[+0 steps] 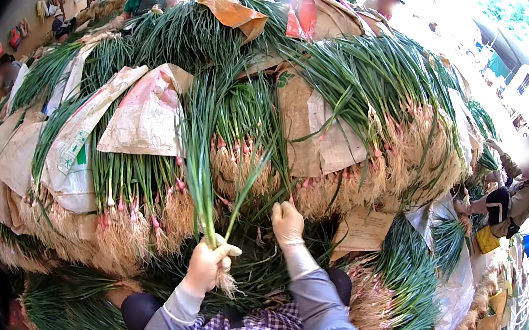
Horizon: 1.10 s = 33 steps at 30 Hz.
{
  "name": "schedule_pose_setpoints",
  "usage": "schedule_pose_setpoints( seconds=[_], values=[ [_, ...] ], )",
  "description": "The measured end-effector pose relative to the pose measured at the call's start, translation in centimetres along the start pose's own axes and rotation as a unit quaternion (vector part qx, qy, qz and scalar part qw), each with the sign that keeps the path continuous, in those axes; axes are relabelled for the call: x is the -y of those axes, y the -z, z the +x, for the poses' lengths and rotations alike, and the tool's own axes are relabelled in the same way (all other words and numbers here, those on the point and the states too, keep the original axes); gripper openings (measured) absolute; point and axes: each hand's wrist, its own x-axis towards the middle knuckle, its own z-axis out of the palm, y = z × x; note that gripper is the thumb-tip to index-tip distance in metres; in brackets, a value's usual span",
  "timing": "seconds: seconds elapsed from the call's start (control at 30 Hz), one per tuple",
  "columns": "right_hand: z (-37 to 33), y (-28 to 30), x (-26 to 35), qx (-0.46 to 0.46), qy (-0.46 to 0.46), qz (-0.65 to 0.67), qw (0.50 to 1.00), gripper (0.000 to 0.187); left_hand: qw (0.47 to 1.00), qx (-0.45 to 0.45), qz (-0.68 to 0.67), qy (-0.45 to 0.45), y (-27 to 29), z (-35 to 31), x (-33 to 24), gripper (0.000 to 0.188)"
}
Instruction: The person sorts onions by picking up a bundle, removing loose skin and damaged leaves by hand, and placing the cleaned bundle back onto a large pile.
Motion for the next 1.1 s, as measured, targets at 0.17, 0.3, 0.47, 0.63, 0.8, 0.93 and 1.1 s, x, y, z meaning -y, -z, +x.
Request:
schedule_pose_setpoints(
  seconds=[0.17, 0.3, 0.47, 0.63, 0.8, 0.93, 1.1],
  values=[
    [1.6, 3.6, -0.9, 0.217, 0.141, -0.188, 0.947, 0.027, 0.973, 0.108, -0.161, -0.126, 1.6, -2.1, -2.8, 0.043],
    [8.0, 3.1, -2.5, 0.065, -0.055, -0.204, 0.975, 0.034, 0.992, 0.101, -0.076, 0.014, 0.6, 0.0, -0.4, 0.038],
    [10.3, 5.7, 2.0, 0.086, -0.12, 0.341, 0.929, 0.025, 0.976, 0.135, -0.159, -0.06, 1.7, -1.6, -1.9, 0.019],
    [6.8, 6.3, 1.3, 0.055, -0.138, 0.287, 0.946, 0.02, 0.994, 0.076, -0.083, 0.015, 0.9, -0.7, -0.7, 0.01],
    [-0.9, 3.8, 3.4, 0.267, -0.174, 0.445, 0.837, 0.031, 0.999, 0.038, 0.035, 0.003, 0.1, 0.6, 1.0, 0.007],
    [-5.8, 0.6, 4.5, 0.344, -0.18, 0.494, 0.778, 0.032, 0.997, 0.07, 0.015, -0.027, 1.0, 1.4, 3.0, 0.008],
    [-4.9, -0.8, 6.0, 0.253, -0.133, 0.432, 0.855, 0.019, 0.997, 0.004, 0.056, 0.045, 1.3, 0.7, 2.3, 0.014]
  ],
)
